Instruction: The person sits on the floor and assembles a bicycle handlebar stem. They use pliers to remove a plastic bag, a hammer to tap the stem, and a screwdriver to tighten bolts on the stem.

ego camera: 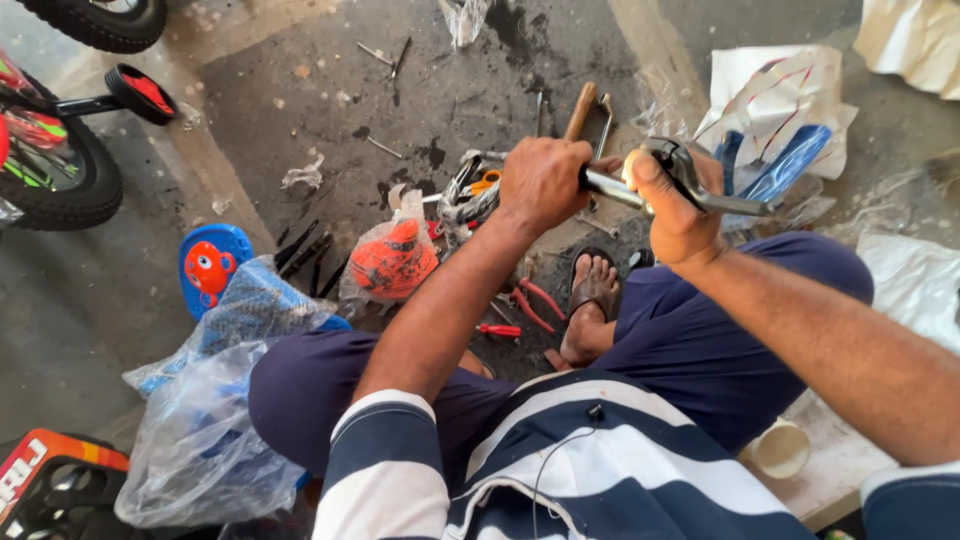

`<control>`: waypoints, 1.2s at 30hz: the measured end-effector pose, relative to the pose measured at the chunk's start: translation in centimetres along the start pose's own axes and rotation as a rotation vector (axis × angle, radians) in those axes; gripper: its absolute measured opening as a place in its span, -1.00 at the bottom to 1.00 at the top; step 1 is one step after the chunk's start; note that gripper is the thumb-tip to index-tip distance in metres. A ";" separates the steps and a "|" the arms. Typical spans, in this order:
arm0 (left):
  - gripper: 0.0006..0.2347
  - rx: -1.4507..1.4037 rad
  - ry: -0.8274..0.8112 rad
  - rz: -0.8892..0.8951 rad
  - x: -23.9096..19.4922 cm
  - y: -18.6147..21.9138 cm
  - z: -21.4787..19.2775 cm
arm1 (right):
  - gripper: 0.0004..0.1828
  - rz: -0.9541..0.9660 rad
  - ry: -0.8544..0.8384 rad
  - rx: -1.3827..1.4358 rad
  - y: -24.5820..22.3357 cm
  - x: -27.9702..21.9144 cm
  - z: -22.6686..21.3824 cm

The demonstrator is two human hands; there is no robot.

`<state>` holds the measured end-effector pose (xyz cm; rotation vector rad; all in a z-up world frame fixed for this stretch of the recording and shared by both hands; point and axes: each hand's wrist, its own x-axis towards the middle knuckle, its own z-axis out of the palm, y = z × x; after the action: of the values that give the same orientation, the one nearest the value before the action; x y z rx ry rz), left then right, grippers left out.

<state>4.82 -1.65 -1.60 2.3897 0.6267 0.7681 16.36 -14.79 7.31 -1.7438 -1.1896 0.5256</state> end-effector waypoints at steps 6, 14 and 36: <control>-0.60 -0.022 0.019 -0.001 1.0 0.0 -0.9 | -0.61 0.329 0.155 0.981 1.4 1.0 1.5; -0.61 -0.037 0.000 -0.042 1.0 -0.3 -0.6 | -0.62 0.221 0.163 0.606 0.9 0.5 1.5; -0.68 -0.096 0.231 0.292 3.8 -7.1 1.8 | -0.67 -0.347 -0.031 0.120 4.6 4.7 2.3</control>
<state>6.90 5.15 -5.85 2.3507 0.3209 1.1835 18.92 -10.09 2.93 -1.3940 -1.4167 0.4066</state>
